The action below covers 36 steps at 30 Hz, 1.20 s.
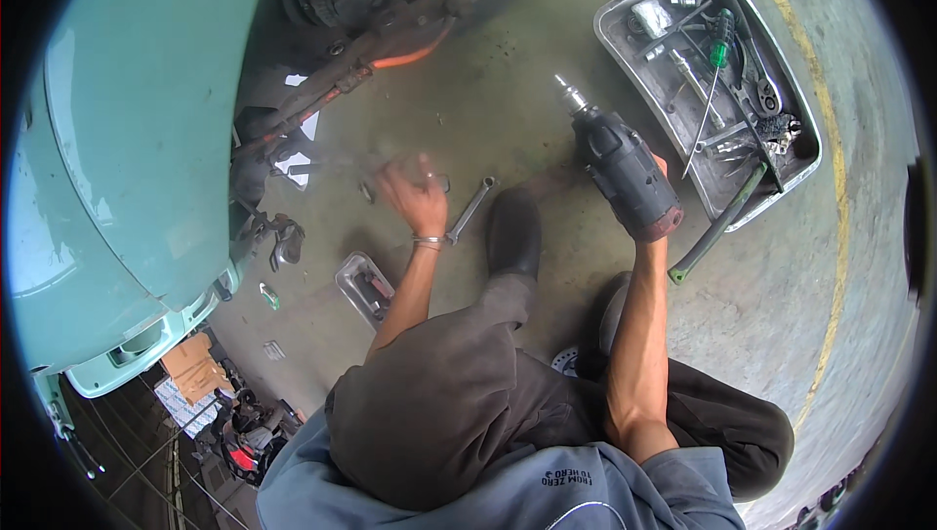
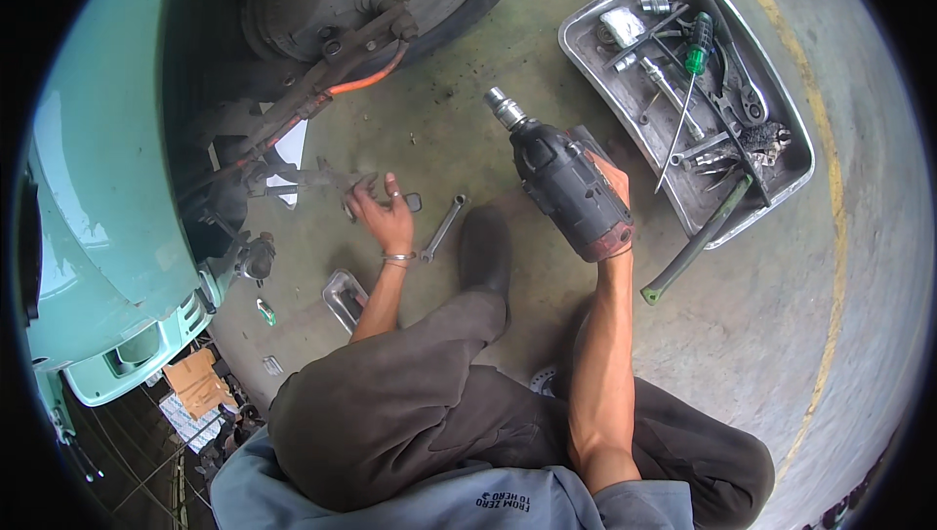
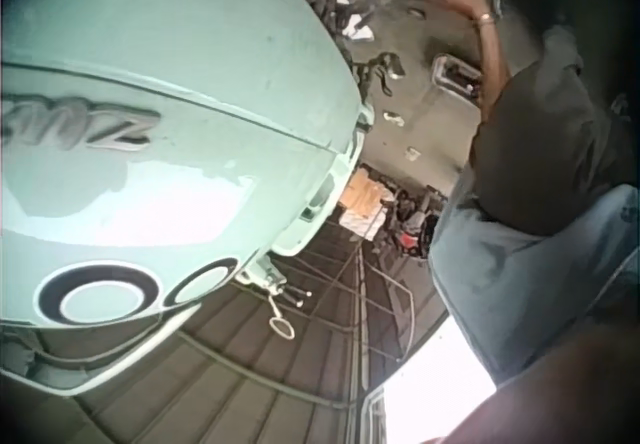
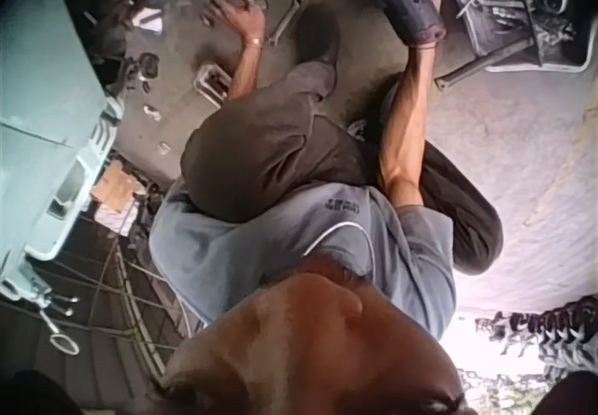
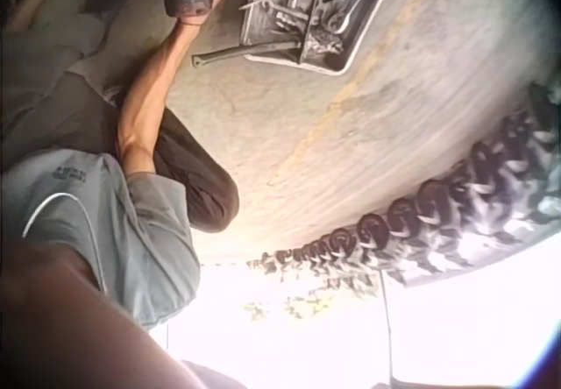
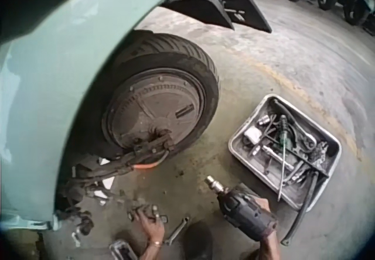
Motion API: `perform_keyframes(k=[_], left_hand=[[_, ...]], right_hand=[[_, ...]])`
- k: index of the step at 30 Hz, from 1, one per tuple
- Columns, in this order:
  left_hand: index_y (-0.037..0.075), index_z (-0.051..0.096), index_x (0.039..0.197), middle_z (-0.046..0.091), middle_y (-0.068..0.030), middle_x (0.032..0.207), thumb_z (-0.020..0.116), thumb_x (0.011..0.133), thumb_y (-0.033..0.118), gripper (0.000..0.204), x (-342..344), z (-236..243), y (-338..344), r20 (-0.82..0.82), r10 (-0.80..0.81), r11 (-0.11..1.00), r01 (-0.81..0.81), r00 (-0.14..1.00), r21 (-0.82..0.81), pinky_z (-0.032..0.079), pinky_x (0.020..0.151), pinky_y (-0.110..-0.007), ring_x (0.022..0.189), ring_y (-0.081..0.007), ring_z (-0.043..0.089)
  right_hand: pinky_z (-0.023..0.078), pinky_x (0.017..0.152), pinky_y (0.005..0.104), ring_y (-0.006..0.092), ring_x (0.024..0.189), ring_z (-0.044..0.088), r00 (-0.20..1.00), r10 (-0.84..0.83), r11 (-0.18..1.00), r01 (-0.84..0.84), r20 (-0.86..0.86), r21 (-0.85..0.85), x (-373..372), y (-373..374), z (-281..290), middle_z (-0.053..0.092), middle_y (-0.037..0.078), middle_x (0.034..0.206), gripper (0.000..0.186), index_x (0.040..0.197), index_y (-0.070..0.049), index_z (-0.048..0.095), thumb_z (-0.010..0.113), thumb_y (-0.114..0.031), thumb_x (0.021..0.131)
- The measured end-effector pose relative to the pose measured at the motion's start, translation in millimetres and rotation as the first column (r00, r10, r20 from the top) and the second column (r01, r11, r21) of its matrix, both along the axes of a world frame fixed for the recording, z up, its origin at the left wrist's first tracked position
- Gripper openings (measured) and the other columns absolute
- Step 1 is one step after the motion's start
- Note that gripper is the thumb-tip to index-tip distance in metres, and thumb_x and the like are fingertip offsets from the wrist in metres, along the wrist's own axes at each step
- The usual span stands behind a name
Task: The person uses a power tool and a wrench to remove bolts from the rear wheel motor assembly of a scooter, placing the removed hardware into a small tray.
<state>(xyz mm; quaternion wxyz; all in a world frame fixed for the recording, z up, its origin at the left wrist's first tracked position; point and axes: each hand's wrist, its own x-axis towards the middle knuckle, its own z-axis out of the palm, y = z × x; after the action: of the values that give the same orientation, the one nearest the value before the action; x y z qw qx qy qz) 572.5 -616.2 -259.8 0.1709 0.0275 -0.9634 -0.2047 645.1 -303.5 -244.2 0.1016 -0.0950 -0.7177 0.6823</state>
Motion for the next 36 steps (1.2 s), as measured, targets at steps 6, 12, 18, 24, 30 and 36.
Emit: perform_keyframes(k=[6,12,18,24,30,36], left_hand=[[0.002,0.051,0.127,0.051,-0.0239,0.120,0.064,0.090,0.028,0.047,-95,-36,69,0.170,-0.380,0.925,0.371,0.909,0.083,0.040,0.098,-0.045,0.114,-0.0410,0.049],[0.005,0.061,0.115,0.057,-0.0234,0.111,0.061,0.091,0.025,0.031,-130,-82,63,0.163,-0.358,0.925,0.373,0.919,-0.071,0.042,0.096,-0.045,0.112,-0.0398,0.052],[0.002,0.062,0.105,0.061,-0.0172,0.101,0.060,0.092,0.023,0.025,-98,-57,51,0.223,-0.273,0.959,0.246,0.936,0.139,0.045,0.085,-0.043,0.096,-0.0342,0.058],[0.002,0.062,0.105,0.061,-0.0164,0.100,0.060,0.092,0.021,0.023,-22,9,-34,0.051,-0.028,0.999,0.030,0.998,-0.042,0.048,0.081,-0.041,0.091,-0.0324,0.061],[0.003,0.066,0.100,0.067,-0.0167,0.094,0.063,0.088,0.016,0.017,13,-24,-177,0.130,0.331,0.942,-0.321,0.935,-0.095,0.051,0.078,-0.042,0.085,-0.0345,0.066],[0.006,0.061,0.109,0.065,-0.0192,0.104,0.061,0.087,0.019,0.025,5,-40,-183,0.357,0.430,0.903,-0.395,0.830,-0.168,0.049,0.084,-0.048,0.100,-0.0408,0.062]], right_hand=[[0.049,0.071,0.0253,0.0095,0.076,0.059,0.997,0.018,0.998,-0.013,-0.078,0.069,-5,-6,7,0.067,0.001,0.087,0.033,0.104,-0.002,0.066,0.074,-0.005,0.072],[0.049,0.073,0.0262,0.0094,0.077,0.059,1.000,0.025,0.999,-0.024,-0.009,0.042,-5,-4,7,0.067,0.002,0.088,0.032,0.104,-0.002,0.066,0.073,-0.005,0.073],[0.050,0.075,0.0266,0.0110,0.079,0.061,0.999,0.017,0.997,-0.015,0.034,-0.075,-2,-5,0,0.068,0.003,0.090,0.032,0.105,-0.003,0.066,0.075,-0.009,0.075],[0.047,0.094,0.0325,0.0212,0.106,0.061,0.978,-0.002,0.938,0.073,-0.206,0.340,1,-2,4,0.068,0.008,0.108,0.038,0.113,-0.004,0.066,0.075,-0.007,0.076],[0.048,0.091,0.0293,0.0143,0.097,0.063,0.996,-0.003,0.953,0.030,-0.090,0.302,0,-9,4,0.069,0.007,0.108,0.043,0.116,0.000,0.065,0.076,-0.003,0.075],[0.050,0.090,0.0302,0.0158,0.094,0.065,0.980,-0.011,0.949,0.072,-0.197,0.306,3,-5,3,0.069,0.006,0.106,0.043,0.116,-0.002,0.065,0.077,-0.004,0.074]])
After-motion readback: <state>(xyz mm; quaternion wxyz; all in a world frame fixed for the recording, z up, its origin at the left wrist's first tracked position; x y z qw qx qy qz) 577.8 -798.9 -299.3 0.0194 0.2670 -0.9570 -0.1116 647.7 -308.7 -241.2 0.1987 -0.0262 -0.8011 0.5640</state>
